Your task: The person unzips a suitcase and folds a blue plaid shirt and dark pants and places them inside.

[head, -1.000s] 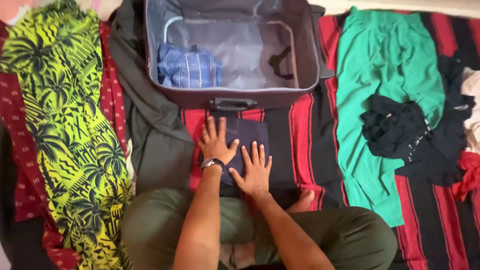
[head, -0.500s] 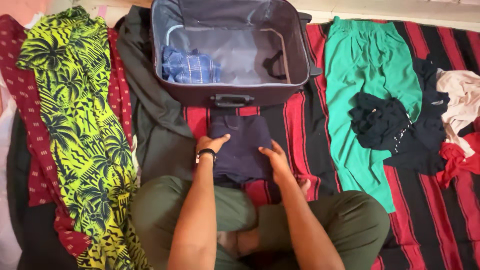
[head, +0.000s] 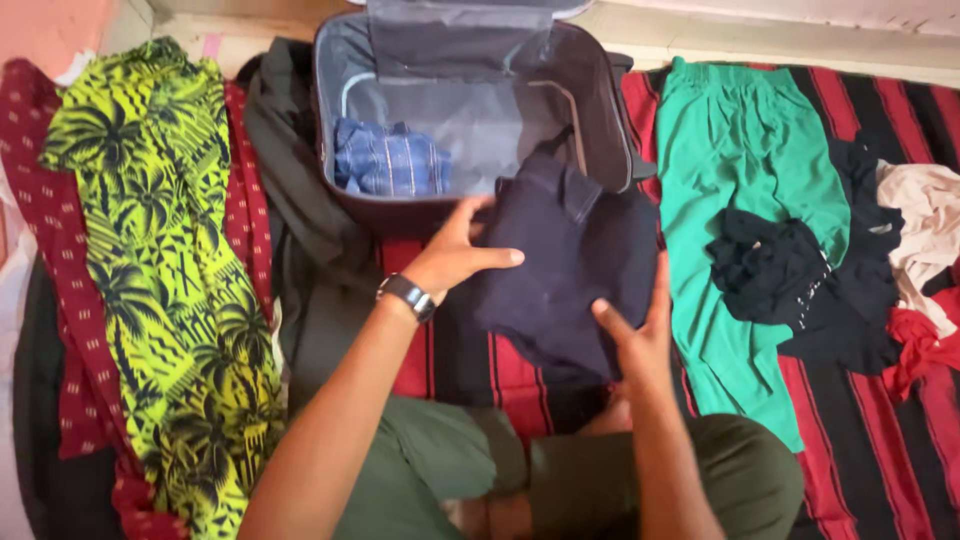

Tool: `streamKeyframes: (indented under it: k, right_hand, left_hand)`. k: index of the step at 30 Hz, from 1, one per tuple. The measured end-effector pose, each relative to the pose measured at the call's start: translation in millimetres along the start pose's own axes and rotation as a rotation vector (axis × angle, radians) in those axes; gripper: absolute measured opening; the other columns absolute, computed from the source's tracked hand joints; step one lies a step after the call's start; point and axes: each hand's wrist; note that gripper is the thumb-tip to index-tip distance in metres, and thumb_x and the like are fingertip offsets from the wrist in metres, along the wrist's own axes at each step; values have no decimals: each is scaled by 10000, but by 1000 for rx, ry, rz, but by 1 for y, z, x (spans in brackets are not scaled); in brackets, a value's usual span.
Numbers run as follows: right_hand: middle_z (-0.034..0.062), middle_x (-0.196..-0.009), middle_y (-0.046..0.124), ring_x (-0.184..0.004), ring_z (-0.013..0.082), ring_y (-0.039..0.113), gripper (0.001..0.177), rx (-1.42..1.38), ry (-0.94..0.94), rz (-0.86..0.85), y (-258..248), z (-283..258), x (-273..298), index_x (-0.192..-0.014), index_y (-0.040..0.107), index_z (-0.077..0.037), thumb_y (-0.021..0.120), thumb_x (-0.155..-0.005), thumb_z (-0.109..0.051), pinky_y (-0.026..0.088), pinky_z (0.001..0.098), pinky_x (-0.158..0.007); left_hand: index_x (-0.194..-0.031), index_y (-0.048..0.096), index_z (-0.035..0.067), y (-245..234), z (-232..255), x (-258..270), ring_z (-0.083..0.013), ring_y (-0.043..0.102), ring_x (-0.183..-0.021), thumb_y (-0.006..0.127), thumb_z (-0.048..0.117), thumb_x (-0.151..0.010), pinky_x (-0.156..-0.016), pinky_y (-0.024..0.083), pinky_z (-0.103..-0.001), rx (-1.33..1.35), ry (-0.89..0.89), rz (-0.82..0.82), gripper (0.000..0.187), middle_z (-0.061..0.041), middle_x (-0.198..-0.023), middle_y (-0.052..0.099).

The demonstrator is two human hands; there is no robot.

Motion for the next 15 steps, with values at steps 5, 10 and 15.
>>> streamKeyframes:
  k: [5,10,15]
  right_hand:
    - [156,-1634,383,-1452,265,466,953,151,-277,-124,21,-31,-94,-1645,237,-86,767,-858,2,401,369,-1186]
    - [164,-1620,454,-1517,263,428,788,329,-541,-255,59,-7,-214,-1608,376,-52,779,-932,-14,316,369,-1267]
    - [156,-1551,511,-1459,306,481,780,472,-634,-274,83,65,-281,-1583,413,-67,804,-908,-54,349,371,-1244]
  left_hand:
    - [-1570,233,208,-33,29,-35,-242,580,-1259,845,-9,-691,-1073,491,-390,132,340,-55,1093,-161,-1396,549]
    - [-1567,426,147,-62,27,-110,-304,491,-1473,806,-103,-752,-1231,375,-390,-396,702,208,933,-145,-1560,526]
    - [-1552,424,240,-77,-4,-156,-363,533,-1373,803,-64,-710,-1167,421,-401,-606,536,371,972,-172,-1428,569]
Point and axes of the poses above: each hand's wrist, its own x-axis away from the middle knuckle, its own y-axis out of the palm, z = x × y
